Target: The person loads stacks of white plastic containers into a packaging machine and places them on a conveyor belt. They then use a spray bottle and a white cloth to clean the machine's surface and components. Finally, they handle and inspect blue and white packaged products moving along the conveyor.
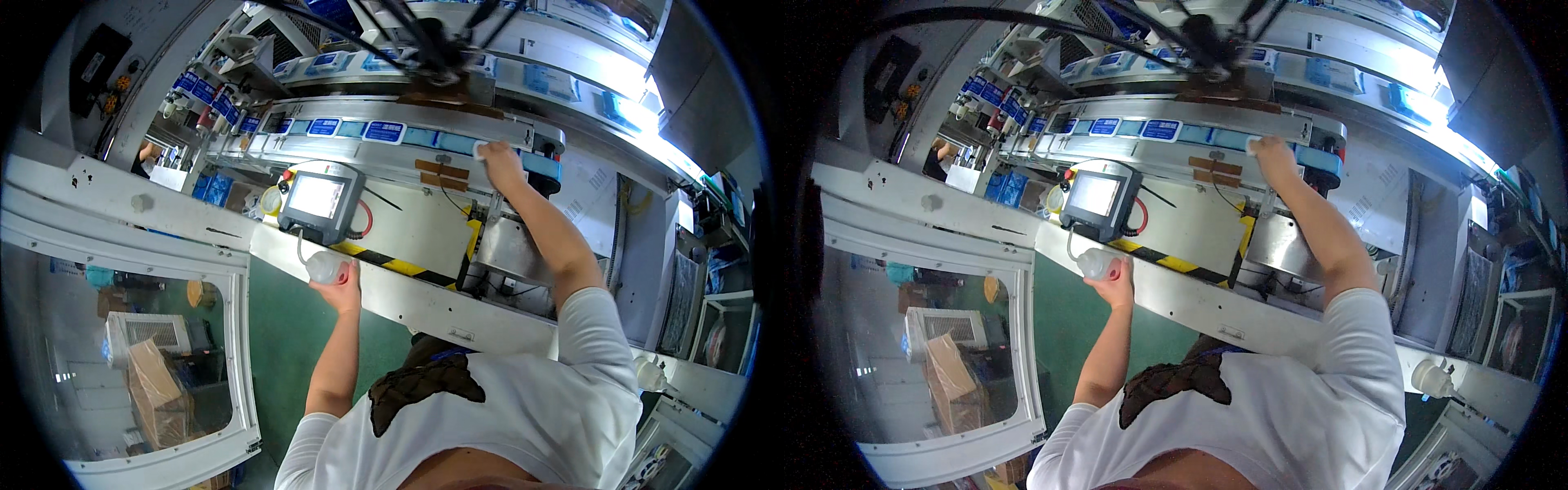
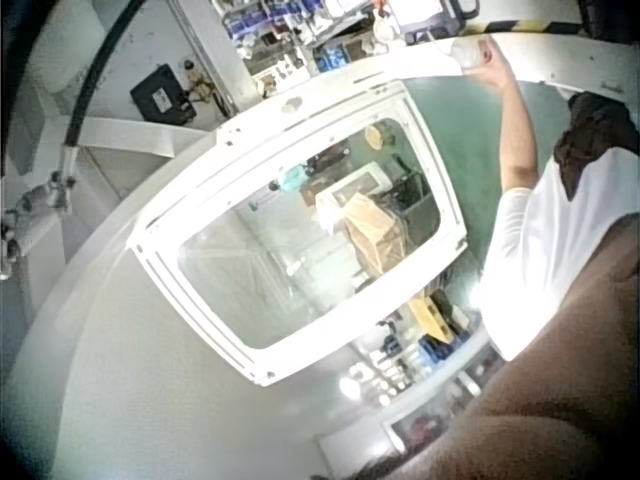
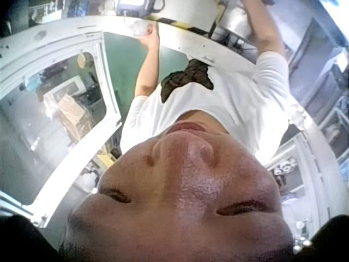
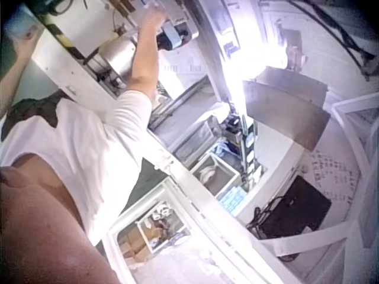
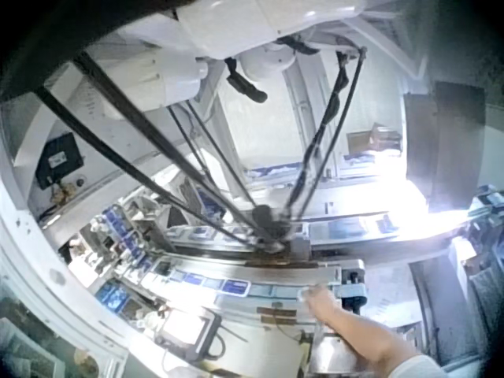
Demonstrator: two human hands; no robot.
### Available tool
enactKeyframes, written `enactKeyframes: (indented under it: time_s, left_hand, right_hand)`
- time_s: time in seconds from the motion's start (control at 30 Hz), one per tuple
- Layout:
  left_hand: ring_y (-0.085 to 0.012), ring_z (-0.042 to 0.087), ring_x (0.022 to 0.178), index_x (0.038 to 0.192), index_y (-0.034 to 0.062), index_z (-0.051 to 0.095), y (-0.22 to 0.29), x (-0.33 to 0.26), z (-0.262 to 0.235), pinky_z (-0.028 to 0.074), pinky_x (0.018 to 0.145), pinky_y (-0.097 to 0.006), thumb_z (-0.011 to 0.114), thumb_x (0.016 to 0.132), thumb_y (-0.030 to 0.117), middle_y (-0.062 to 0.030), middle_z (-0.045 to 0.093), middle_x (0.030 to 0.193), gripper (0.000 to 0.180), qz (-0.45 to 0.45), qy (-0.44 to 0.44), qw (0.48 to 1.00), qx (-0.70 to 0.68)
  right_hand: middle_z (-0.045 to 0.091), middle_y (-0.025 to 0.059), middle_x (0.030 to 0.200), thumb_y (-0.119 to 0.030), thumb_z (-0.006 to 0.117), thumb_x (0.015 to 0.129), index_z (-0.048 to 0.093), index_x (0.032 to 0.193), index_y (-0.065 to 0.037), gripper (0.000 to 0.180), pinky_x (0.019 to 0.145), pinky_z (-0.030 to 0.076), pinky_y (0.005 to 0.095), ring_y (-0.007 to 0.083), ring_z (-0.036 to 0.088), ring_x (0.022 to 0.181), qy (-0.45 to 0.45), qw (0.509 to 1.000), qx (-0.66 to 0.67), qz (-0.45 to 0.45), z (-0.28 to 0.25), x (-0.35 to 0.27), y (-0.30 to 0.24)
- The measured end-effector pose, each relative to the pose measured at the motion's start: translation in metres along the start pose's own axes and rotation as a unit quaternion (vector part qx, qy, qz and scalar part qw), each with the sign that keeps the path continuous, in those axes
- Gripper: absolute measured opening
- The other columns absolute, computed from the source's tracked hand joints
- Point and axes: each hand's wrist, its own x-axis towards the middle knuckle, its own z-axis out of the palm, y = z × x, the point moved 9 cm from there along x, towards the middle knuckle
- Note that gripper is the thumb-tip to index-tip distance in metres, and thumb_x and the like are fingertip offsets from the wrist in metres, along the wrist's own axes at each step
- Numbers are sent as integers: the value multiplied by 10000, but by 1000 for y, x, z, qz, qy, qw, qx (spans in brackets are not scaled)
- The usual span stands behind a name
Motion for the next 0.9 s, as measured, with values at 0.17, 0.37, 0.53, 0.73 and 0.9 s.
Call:
enactKeyframes:
  time_s: [0.17,0.37,0.53,0.73,0.9]
  left_hand:
    - [-345,529,1037,1192,-40,281,-1,2,0,436,894,-425,859,602,303,-241,481,1134,894,11,7,1000,7]
    - [-370,522,1045,1194,-39,283,-3,3,1,428,899,-439,856,594,326,-247,479,1144,907,17,-1,1000,-17]
    - [-374,528,1025,1189,-45,285,-2,4,1,428,892,-446,855,595,329,-250,485,1124,904,32,5,999,0]
    - [-372,526,1022,1182,-41,290,-2,3,0,425,888,-444,855,594,325,-246,491,1107,894,19,9,1000,12]
    - [-374,489,1083,1232,-66,246,-1,3,2,404,924,-439,845,614,314,-271,453,1167,941,8,-20,1000,9]
  right_hand:
    - [620,108,952,-42,515,777,587,953,-119,205,774,498,413,307,567,982,-12,998,-20,58,4,0,19]
    - [616,147,912,-27,537,751,593,952,-132,234,752,488,454,363,577,913,14,997,46,58,12,-2,21]
    - [616,149,889,-15,518,765,597,935,-108,208,762,478,454,361,577,904,-26,984,142,103,-6,-16,43]
    - [628,119,914,-57,516,781,606,908,-100,161,769,492,413,309,579,928,21,996,66,-63,-16,-10,0]
    - [622,105,933,-7,534,735,607,935,-98,232,795,487,390,294,569,955,18,998,17,57,9,-5,10]
